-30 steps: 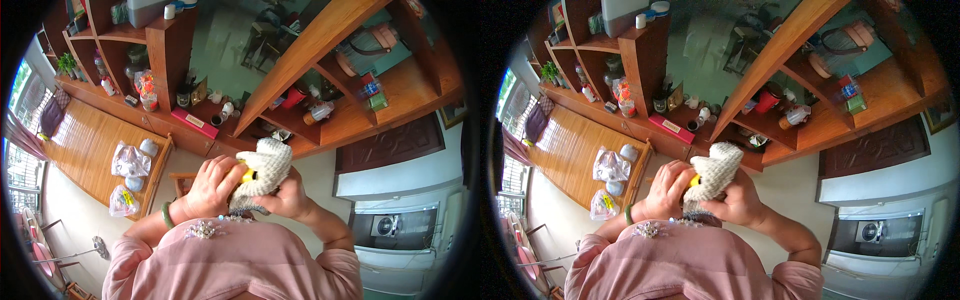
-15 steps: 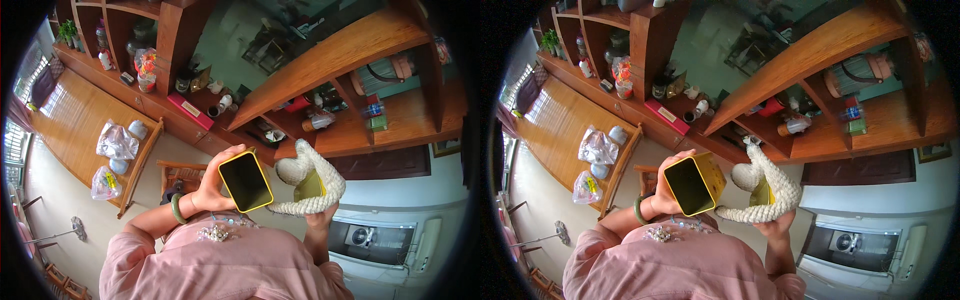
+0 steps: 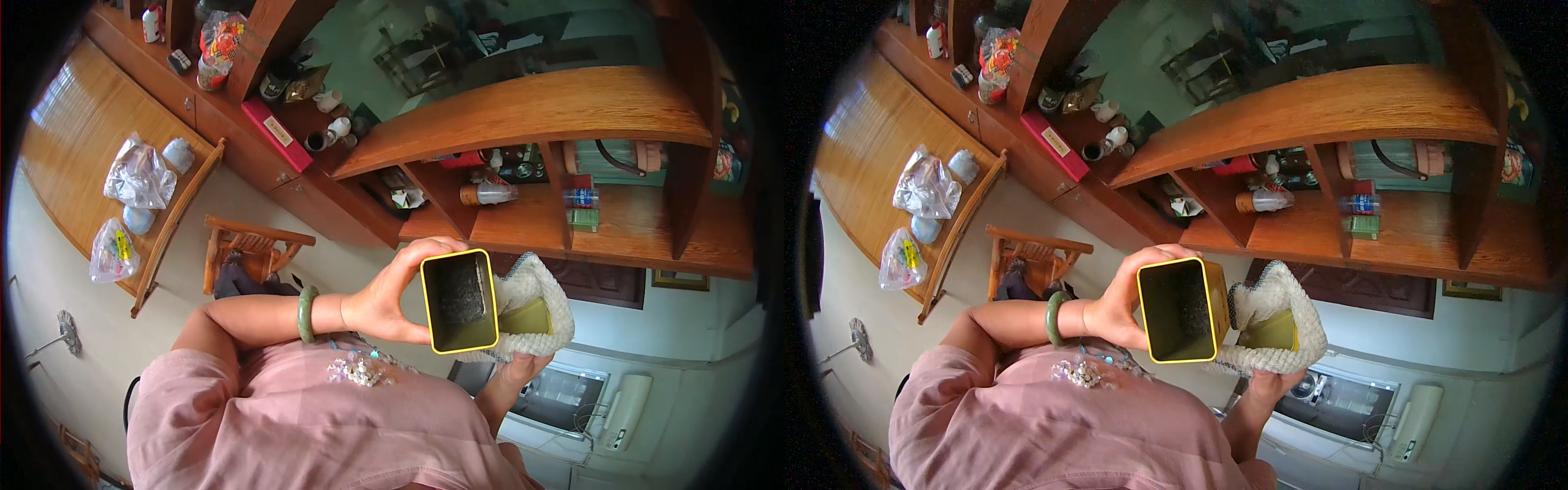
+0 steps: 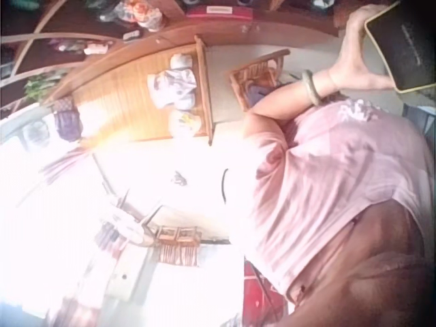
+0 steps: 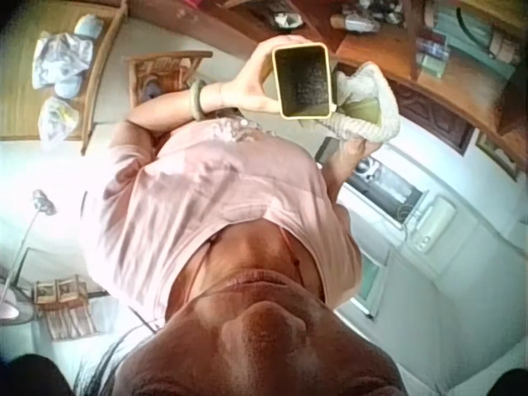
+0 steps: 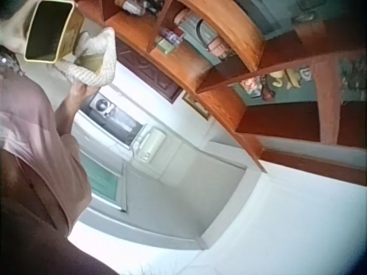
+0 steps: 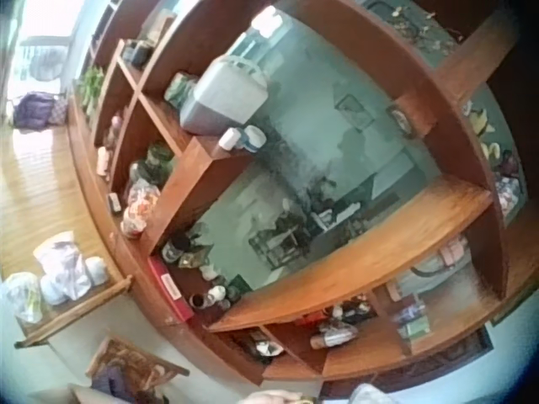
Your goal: Wipe and clean various household objects from a shelf.
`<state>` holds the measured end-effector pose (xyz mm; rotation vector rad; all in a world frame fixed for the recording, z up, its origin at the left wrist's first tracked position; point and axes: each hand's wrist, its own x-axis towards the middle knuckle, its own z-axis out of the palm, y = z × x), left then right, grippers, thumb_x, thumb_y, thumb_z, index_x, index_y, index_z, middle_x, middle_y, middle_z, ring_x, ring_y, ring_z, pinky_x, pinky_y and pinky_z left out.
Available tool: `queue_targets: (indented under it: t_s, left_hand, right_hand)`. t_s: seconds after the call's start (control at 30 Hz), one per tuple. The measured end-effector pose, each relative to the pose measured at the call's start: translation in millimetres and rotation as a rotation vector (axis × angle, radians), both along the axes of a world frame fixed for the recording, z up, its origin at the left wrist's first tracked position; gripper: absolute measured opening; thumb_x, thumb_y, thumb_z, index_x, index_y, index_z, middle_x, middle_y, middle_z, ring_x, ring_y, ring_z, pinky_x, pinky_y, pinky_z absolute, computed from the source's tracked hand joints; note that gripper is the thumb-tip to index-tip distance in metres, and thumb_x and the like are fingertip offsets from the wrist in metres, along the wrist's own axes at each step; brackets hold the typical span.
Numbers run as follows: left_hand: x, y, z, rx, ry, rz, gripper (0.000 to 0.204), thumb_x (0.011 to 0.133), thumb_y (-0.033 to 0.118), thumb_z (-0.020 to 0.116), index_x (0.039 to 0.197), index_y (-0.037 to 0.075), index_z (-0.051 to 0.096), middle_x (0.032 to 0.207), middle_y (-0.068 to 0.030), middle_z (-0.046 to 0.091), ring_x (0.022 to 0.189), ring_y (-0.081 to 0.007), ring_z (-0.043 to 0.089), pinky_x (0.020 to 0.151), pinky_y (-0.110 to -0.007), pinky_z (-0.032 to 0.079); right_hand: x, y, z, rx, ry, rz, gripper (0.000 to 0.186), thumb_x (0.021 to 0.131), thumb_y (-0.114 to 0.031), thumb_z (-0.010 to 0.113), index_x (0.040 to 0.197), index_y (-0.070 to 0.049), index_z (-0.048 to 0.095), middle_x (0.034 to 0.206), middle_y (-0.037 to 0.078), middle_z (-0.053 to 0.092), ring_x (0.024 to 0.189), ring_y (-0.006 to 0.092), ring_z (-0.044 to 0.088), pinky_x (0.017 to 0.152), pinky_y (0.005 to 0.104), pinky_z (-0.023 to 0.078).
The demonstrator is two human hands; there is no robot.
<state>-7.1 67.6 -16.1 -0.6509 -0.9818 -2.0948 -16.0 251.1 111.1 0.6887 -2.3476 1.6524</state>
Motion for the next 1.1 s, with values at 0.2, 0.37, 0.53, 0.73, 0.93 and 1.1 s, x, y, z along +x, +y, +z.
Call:
queue_targets:
  t_s: [0.2,0.37,0.53,0.73,0.93,1.1]
  left_hand:
    - [2.4,1.0,0.6,0.027,-0.028,0.019,0.085,0.056,0.018,0.082,0.122,0.007,0.029,0.121,-0.0156,0.039,0.116,-0.0304,0.037,0.096,-0.039,0.031]
    - [2.5,-1.7,0.6,0.071,0.015,0.024,0.085,0.056,0.02,0.082,0.122,0.007,0.03,0.121,-0.0157,0.039,0.115,-0.0303,0.038,0.095,-0.04,0.032]
    - [3.0,-3.5,-3.9,0.041,-0.024,0.067,0.086,0.056,0.022,0.082,0.123,0.006,0.029,0.121,-0.016,0.04,0.115,-0.0306,0.039,0.095,-0.04,0.032]
    - [1.3,-6.4,-4.9,-0.022,-0.036,0.129,0.086,0.056,0.022,0.082,0.123,0.004,0.031,0.122,-0.0167,0.04,0.114,-0.0315,0.04,0.094,-0.041,0.032]
    - [1.6,-11.9,-5.1,-0.184,-0.07,0.192,0.086,0.058,0.024,0.081,0.124,0.007,0.028,0.12,-0.0175,0.039,0.114,-0.0323,0.039,0.092,-0.045,0.032]
    - [7.8,-15.3,2.2,-0.558,-0.189,0.461,0.076,0.055,0.02,0.079,0.118,0.006,0.039,0.114,-0.0165,0.042,0.106,-0.0339,0.044,0.086,-0.045,0.034]
  right_hand:
    - [-5.7,-0.9,-1.6,-0.018,0.01,0.032,0.085,0.063,-0.035,0.075,0.125,0.006,0.034,0.118,0.016,0.047,0.104,0.024,0.051,0.088,0.0366,0.041]
    - [-24.5,-9.1,12.9,0.259,-0.077,0.082,0.087,0.061,-0.041,0.074,0.124,0.005,0.035,0.119,0.016,0.046,0.106,0.0253,0.049,0.09,0.0387,0.04]
    - [-23.9,-9.9,12.3,0.241,-0.109,0.14,0.088,0.06,-0.039,0.076,0.124,0.005,0.034,0.119,0.016,0.046,0.106,0.0249,0.049,0.09,0.0382,0.04]
    - [-28.0,-16.4,10.3,0.196,-0.123,0.175,0.088,0.06,-0.036,0.077,0.124,0.005,0.034,0.119,0.016,0.046,0.106,0.0244,0.049,0.09,0.0376,0.04]
    - [-24.4,-29.5,0.6,0.121,-0.137,0.191,0.089,0.059,-0.034,0.079,0.125,0.006,0.034,0.119,0.015,0.046,0.106,0.0238,0.049,0.09,0.037,0.04]
    - [-4.4,-27.9,-6.2,0.055,-0.128,0.204,0.09,0.058,-0.032,0.08,0.125,0.006,0.034,0.119,0.015,0.046,0.106,0.0234,0.049,0.09,0.0365,0.04]
